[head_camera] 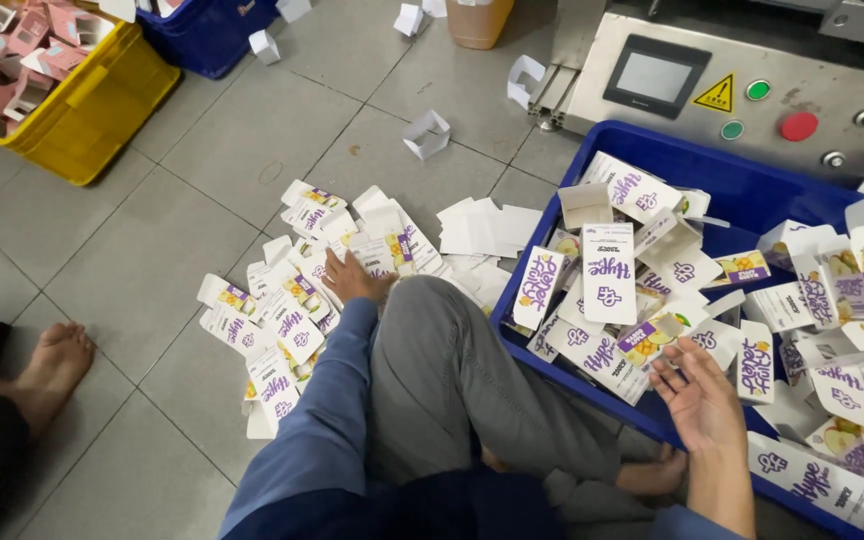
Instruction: Folding flat cardboard product box templates into their final shape and placing them in a storage bin.
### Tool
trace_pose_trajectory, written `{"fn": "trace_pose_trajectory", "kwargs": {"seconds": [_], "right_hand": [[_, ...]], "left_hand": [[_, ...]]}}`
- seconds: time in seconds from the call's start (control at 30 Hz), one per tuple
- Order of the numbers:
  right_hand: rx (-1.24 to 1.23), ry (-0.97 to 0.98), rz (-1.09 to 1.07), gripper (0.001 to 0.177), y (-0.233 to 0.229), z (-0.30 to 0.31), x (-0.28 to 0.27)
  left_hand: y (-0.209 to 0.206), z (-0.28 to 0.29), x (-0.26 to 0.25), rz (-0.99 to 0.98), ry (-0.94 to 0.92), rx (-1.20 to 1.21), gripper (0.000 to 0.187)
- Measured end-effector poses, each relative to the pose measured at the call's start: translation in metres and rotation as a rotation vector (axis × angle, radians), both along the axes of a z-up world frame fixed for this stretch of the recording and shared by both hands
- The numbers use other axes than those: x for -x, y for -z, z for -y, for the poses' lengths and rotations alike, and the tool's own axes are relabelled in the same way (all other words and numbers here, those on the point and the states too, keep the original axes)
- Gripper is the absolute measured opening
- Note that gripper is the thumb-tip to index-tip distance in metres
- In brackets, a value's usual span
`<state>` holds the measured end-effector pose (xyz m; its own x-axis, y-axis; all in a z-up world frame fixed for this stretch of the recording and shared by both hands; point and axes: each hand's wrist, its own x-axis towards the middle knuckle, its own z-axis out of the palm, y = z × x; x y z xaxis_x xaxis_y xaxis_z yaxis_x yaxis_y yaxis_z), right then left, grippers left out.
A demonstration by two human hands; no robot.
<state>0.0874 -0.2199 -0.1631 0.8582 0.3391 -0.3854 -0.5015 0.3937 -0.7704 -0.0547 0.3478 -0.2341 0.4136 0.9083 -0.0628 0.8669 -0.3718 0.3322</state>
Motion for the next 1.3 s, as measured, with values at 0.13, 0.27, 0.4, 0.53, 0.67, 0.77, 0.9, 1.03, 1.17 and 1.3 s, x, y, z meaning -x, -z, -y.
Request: {"fn": "trace_pose_trajectory", "kwargs": {"seconds": [0.13, 0.27, 0.4, 0.53, 0.67, 0.77, 0.9, 1.03, 1.17, 1.3], "right_hand": [[-0.007, 0.004, 0.034, 0.033, -0.012, -0.003, 0.002], [-0.001, 0.021, 0.044, 0.030, -0.018, -0.004, 0.005], [0.030, 0.062, 0.058, 0.027, -0.032, -0.008, 0.008], [0.100, 0.080, 0.087, 0.032, -0.042, -0.018, 0.016], [0.451, 0.117, 0.560, 0.042, -0.041, -0.032, 0.030], [0.528, 0.148, 0.798, 0.058, -0.105, -0.058, 0.056], [0.624, 0.178, 0.735, 0.069, -0.083, -0.051, 0.056], [0.512, 0.005, 0.655, 0.078, -0.091, -0.054, 0.051], [0.374, -0.112, 0.671, 0.092, -0.099, -0.058, 0.049], [0.606, -0.053, 0.775, 0.070, -0.082, -0.065, 0.056]], "left_hand": [[-0.005, -0.012, -0.013, 0.049, 0.111, -0.097, 0.116], [-0.044, -0.008, -0.027, 0.409, 0.089, 0.201, 0.057], [-0.124, 0.030, -0.047, 0.612, 0.242, 0.045, 0.037], [-0.180, 0.114, -0.058, 1.074, 0.598, 0.209, 0.028], [-0.215, 0.230, -0.061, 0.962, 0.677, 0.720, 0.029], [-0.212, 0.286, -0.070, 0.945, 0.801, 0.912, 0.029], [-0.179, 0.312, -0.087, 0.942, 0.821, 1.151, 0.032], [-0.145, 0.310, -0.091, 0.700, 0.935, 1.465, 0.053], [-0.164, 0.319, -0.096, 0.864, 0.972, 1.373, 0.045], [-0.144, 0.327, -0.091, 0.893, 0.844, 1.098, 0.044]]}}
